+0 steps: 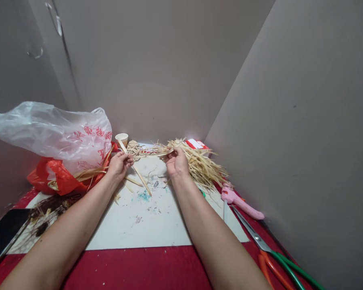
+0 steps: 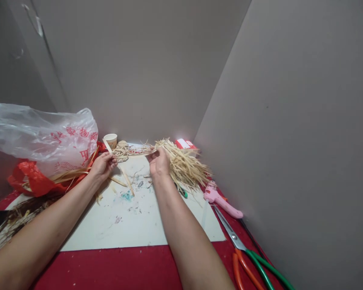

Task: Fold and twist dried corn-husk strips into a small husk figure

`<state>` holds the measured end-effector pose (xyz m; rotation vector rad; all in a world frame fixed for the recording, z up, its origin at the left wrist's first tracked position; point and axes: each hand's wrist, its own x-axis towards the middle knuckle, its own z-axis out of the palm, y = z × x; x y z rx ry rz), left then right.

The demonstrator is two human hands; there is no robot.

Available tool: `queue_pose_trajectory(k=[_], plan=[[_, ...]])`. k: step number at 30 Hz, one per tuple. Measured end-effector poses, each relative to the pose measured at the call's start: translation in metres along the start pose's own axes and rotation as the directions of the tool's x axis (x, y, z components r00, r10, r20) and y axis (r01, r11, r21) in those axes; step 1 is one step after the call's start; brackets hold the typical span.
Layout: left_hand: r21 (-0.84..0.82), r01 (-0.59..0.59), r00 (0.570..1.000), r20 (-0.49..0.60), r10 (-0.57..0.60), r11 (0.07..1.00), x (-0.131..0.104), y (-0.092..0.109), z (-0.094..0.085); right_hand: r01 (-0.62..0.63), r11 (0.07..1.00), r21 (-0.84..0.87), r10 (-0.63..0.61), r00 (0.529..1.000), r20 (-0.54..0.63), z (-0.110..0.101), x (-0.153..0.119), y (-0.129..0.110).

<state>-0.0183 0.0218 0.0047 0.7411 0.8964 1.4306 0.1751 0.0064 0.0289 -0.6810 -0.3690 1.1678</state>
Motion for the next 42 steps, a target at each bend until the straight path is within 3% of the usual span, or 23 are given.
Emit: queue_pose_trajectory(k=[3,5,7,10,13,17,19,21,23,24,26,27,29,30,32,34,35,37,38,40,42], plan=[[-0.016,-0.021,0.998,-0.055,0.02,1.0,0.003,0.0,-0.004,0.147,0.989,-0.011,-0.147,0.989,0.011,0.001,0.001,-0.021],[-0.01,-0.046,0.998,-0.033,0.045,0.999,0.002,-0.001,-0.004,0.197,0.978,-0.068,-0.192,0.979,0.076,0.002,-0.005,-0.024],[0.031,-0.079,0.997,0.028,0.078,0.996,-0.002,-0.003,0.0,0.165,0.97,-0.179,-0.135,0.976,0.173,0.005,-0.014,-0.013],[0.131,-0.122,0.981,0.167,0.099,0.984,-0.012,-0.009,0.008,0.044,0.9,-0.434,0.091,0.955,0.284,0.01,-0.029,0.018],[0.228,-0.142,0.946,0.316,0.065,0.963,-0.022,-0.013,0.016,0.089,0.795,-0.601,0.164,0.921,0.353,0.01,-0.035,0.044],[0.304,-0.126,0.915,0.402,-0.008,0.944,-0.031,-0.011,0.021,0.343,0.676,-0.652,-0.097,0.919,0.382,0.007,-0.029,0.042],[0.3,-0.124,0.931,0.365,0.007,0.946,-0.03,-0.01,0.02,0.388,0.649,-0.654,-0.201,0.917,0.344,0.011,-0.024,0.025],[0.28,-0.143,0.964,0.259,0.069,0.949,-0.025,-0.01,0.017,0.412,0.652,-0.636,-0.289,0.911,0.294,0.018,-0.018,0.0],[0.259,-0.185,0.98,0.117,0.159,0.948,-0.016,-0.011,0.011,0.498,0.591,-0.635,-0.401,0.864,0.304,0.025,-0.009,-0.033],[0.248,-0.213,0.977,0.046,0.208,0.945,-0.011,-0.012,0.007,0.578,0.468,-0.669,-0.5,0.797,0.339,0.027,-0.003,-0.051],[0.228,-0.257,0.957,-0.071,0.28,0.939,-0.001,-0.012,-0.001,0.665,0.099,-0.74,-0.606,0.63,0.485,0.027,0.01,-0.084],[0.219,-0.271,0.947,-0.116,0.3,0.937,0.003,-0.012,-0.004,0.617,-0.035,-0.786,-0.579,0.629,0.519,0.024,0.016,-0.098],[0.207,-0.279,0.931,-0.182,0.317,0.938,0.008,-0.011,-0.009,0.421,-0.253,-0.871,-0.453,0.744,0.491,0.018,0.023,-0.114],[0.205,-0.279,0.926,-0.203,0.319,0.938,0.01,-0.011,-0.01,0.334,-0.35,-0.875,-0.382,0.803,0.458,0.016,0.022,-0.115],[0.208,-0.281,0.919,-0.223,0.326,0.937,0.01,-0.011,-0.011,0.294,-0.501,-0.814,-0.262,0.845,0.466,0.013,0.011,-0.1],[0.22,-0.289,0.917,-0.215,0.335,0.932,0.009,-0.012,-0.01,0.413,-0.549,-0.726,-0.147,0.808,0.57,0.016,-0.01,-0.068],[0.226,-0.295,0.917,-0.206,0.341,0.928,0.008,-0.012,-0.01,0.481,-0.516,-0.709,-0.053,0.808,0.587,0.018,-0.022,-0.047],[0.234,-0.307,0.917,-0.187,0.353,0.922,0.007,-0.012,-0.009,0.527,-0.473,-0.706,0.203,0.845,0.494,0.025,-0.044,-0.003],[0.237,-0.312,0.917,-0.18,0.357,0.92,0.006,-0.012,-0.009,0.536,-0.511,-0.672,0.307,0.844,0.44,0.027,-0.051,0.017],[0.243,-0.318,0.917,-0.169,0.362,0.917,0.006,-0.012,-0.01,0.557,-0.56,-0.613,0.389,0.83,0.399,0.029,-0.057,0.047],[0.252,-0.317,0.918,-0.161,0.362,0.914,0.006,-0.012,-0.01,0.533,-0.573,-0.622,0.367,0.846,0.387,0.026,-0.051,0.062]])
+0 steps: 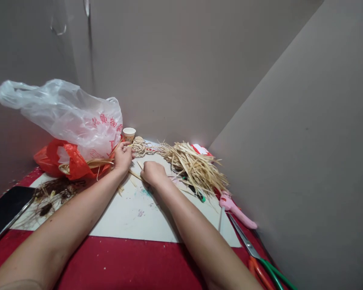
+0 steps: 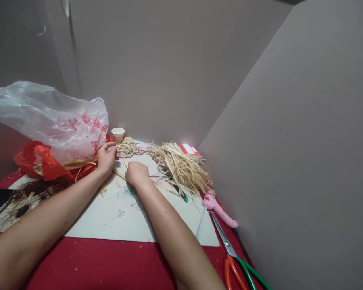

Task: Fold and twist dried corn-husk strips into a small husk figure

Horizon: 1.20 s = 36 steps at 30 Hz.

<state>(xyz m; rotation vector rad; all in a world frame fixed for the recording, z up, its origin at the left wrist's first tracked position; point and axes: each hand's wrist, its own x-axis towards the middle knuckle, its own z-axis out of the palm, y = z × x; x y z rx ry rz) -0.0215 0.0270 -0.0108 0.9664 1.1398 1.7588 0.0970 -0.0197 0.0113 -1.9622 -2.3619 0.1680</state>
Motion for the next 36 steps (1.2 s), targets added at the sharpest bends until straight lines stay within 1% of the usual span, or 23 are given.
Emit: queue_pose_trajectory(k=[1,2,3,4,5,6,7,8,9,10,11,12,14,16,19,27,29,31,33,34,36], plan=[[0.001,0.002,1.0,0.003,-0.002,1.0,0.0,0.0,0.0,-0.025,0.999,0.047,0.026,0.999,-0.021,0.004,0.004,0.003],[-0.003,0.006,1.0,0.005,-0.006,1.0,0.0,-0.001,0.0,-0.049,0.99,0.133,0.055,0.998,-0.041,0.007,0.008,0.009],[-0.01,0.014,1.0,0.009,-0.014,1.0,-0.001,-0.001,0.001,-0.069,0.962,0.264,0.086,0.995,-0.054,0.009,0.01,0.015],[-0.019,0.024,1.0,0.013,-0.024,1.0,-0.001,-0.001,0.002,-0.078,0.897,0.435,0.114,0.992,-0.057,0.011,0.012,0.022],[-0.029,0.037,0.999,0.02,-0.037,0.999,-0.003,-0.001,0.003,-0.076,0.781,0.621,0.136,0.989,-0.05,0.012,0.013,0.027],[-0.034,0.055,0.998,0.033,-0.054,0.998,-0.004,0.0,0.004,-0.065,0.616,0.785,0.151,0.988,-0.036,0.013,0.013,0.032],[-0.031,0.079,0.995,0.056,-0.078,0.996,-0.006,0.0,0.005,-0.056,0.429,0.901,0.159,0.987,-0.015,0.015,0.013,0.035],[-0.019,0.109,0.99,0.096,-0.107,0.994,-0.008,0.001,0.005,-0.045,0.259,0.965,0.159,0.987,0.004,0.017,0.012,0.037],[-0.001,0.144,0.978,0.15,-0.142,0.99,-0.011,0.001,0.006,-0.037,0.129,0.991,0.156,0.988,0.017,0.019,0.011,0.039],[0.019,0.181,0.96,0.214,-0.181,0.983,-0.013,0.002,0.006,-0.032,0.045,0.998,0.152,0.988,0.025,0.021,0.01,0.039],[0.042,0.216,0.934,0.283,-0.219,0.976,-0.015,0.002,0.006,-0.03,-0.003,1.0,0.147,0.989,0.03,0.022,0.009,0.039],[0.065,0.248,0.904,0.344,-0.255,0.967,-0.016,0.002,0.006,-0.027,-0.03,0.999,0.142,0.989,0.031,0.023,0.009,0.039],[0.099,0.294,0.853,0.422,-0.308,0.951,-0.018,0.002,0.006,-0.013,-0.053,0.999,0.13,0.991,0.02,0.024,0.008,0.04],[0.116,0.314,0.83,0.447,-0.332,0.942,-0.019,0.002,0.005,0.006,-0.059,0.998,0.118,0.993,0.001,0.023,0.007,0.04],[0.104,0.322,0.828,0.45,-0.333,0.941,-0.018,0.003,0.004,0.024,-0.047,0.999,0.112,0.994,-0.019,0.021,0.006,0.041],[0.129,0.336,0.817,0.453,-0.357,0.933,-0.018,0.007,0.005,0.015,0.012,1.0,0.099,0.995,-0.016,0.023,0.006,0.042],[0.124,0.355,0.807,0.459,-0.37,0.927,-0.019,0.008,0.005,0.026,0.022,0.999,0.112,0.993,-0.028,0.025,0.007,0.042],[0.118,0.365,0.811,0.448,-0.378,0.923,-0.018,0.01,0.005,0.063,0.032,0.998,0.134,0.989,-0.066,0.025,0.009,0.043],[0.112,0.357,0.825,0.428,-0.369,0.927,-0.018,0.011,0.004,0.139,0.074,0.987,0.158,0.976,-0.15,0.025,0.01,0.042],[0.109,0.351,0.829,0.427,-0.363,0.93,-0.017,0.011,0.004,0.186,0.116,0.976,0.162,0.966,-0.203,0.024,0.01,0.042],[0.101,0.343,0.827,0.439,-0.351,0.934,-0.016,0.012,0.004,0.265,0.232,0.936,0.136,0.944,-0.301,0.023,0.011,0.04]])
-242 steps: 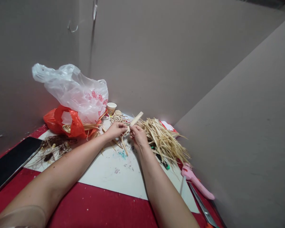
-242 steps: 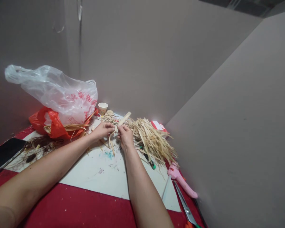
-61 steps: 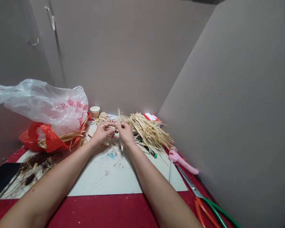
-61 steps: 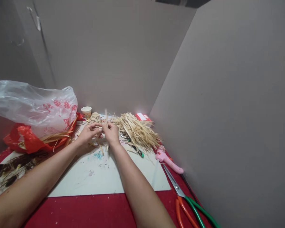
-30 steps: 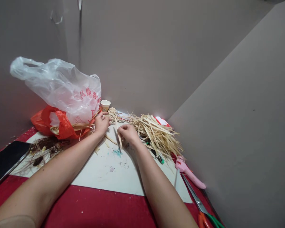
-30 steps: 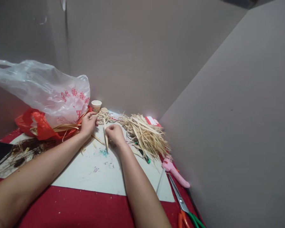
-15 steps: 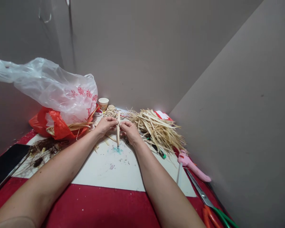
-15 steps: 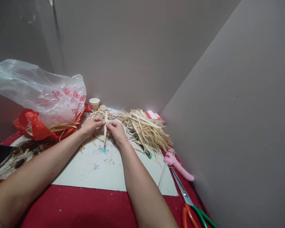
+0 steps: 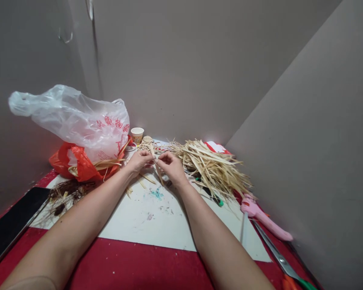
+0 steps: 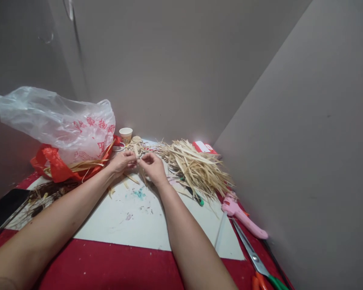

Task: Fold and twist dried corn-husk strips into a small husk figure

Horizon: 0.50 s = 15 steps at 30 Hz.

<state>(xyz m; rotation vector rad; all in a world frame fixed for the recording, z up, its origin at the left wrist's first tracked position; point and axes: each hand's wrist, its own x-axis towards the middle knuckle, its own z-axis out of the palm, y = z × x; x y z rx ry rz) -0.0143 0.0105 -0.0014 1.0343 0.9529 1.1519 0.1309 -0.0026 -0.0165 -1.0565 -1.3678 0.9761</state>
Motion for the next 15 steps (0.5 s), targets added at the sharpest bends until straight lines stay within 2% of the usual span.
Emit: queue_pose_trajectory(k=[2,4,11,15], plan=[[-0.004,-0.001,1.0,0.015,0.001,1.0,0.0009,-0.0001,-0.0003,0.059,0.994,-0.095,-0.057,0.998,0.025,0.002,0.0004,-0.0005],[-0.008,-0.002,1.0,0.024,0.003,1.0,0.0016,-0.0002,-0.0006,0.062,0.991,-0.123,-0.058,0.998,0.035,0.0026,0.0008,0.0002],[-0.033,0.009,0.999,0.031,-0.008,0.999,0.0011,0.0032,-0.0018,-0.165,0.98,0.113,0.153,0.982,0.11,-0.0052,0.0015,0.0047],[-0.061,0.022,0.999,0.031,-0.021,0.998,0.001,0.0045,-0.0014,-0.242,0.944,0.224,0.208,0.964,0.164,-0.0054,0.0001,0.0022]])
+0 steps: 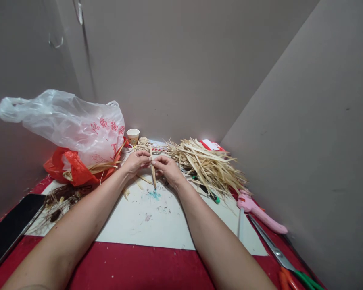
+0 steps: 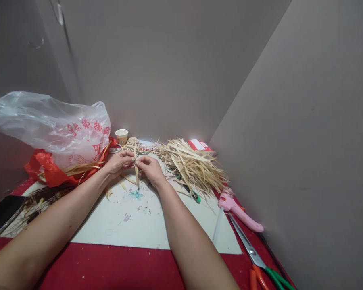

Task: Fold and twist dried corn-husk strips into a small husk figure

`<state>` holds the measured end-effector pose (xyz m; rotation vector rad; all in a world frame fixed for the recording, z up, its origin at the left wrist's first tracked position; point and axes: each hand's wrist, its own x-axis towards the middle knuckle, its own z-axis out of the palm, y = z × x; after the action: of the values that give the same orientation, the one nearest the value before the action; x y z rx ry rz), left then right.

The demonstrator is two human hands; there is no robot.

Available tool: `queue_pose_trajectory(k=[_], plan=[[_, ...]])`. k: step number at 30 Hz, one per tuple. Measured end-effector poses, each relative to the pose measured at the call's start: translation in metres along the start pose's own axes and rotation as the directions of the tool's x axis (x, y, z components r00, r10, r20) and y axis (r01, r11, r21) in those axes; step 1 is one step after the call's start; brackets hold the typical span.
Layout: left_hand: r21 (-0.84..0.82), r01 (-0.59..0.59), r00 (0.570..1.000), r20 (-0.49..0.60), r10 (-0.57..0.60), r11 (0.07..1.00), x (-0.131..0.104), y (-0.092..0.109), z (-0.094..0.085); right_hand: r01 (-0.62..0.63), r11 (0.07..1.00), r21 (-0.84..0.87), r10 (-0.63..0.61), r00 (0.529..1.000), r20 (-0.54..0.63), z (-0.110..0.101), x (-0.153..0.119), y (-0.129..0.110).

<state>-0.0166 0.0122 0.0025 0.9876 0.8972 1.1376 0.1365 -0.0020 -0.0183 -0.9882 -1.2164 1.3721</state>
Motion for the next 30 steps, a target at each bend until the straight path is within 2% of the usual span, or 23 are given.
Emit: queue_pose_trajectory(k=[6,25,30], plan=[[-0.048,0.009,1.0,0.017,-0.008,0.999,-0.0002,0.001,0.0002,-0.07,0.99,0.124,0.062,0.996,0.064,0.001,-0.0029,-0.0032],[-0.008,0.003,0.998,0.067,-0.003,1.0,0.0009,-0.0015,-0.0017,-0.117,0.988,0.106,0.11,0.991,0.074,0.0018,-0.0052,-0.0068],[0.017,-0.059,0.998,-0.028,0.059,0.998,-0.0015,-0.0012,0.0031,-0.041,0.999,-0.008,0.041,0.999,-0.021,0.0019,-0.0013,-0.0014]])
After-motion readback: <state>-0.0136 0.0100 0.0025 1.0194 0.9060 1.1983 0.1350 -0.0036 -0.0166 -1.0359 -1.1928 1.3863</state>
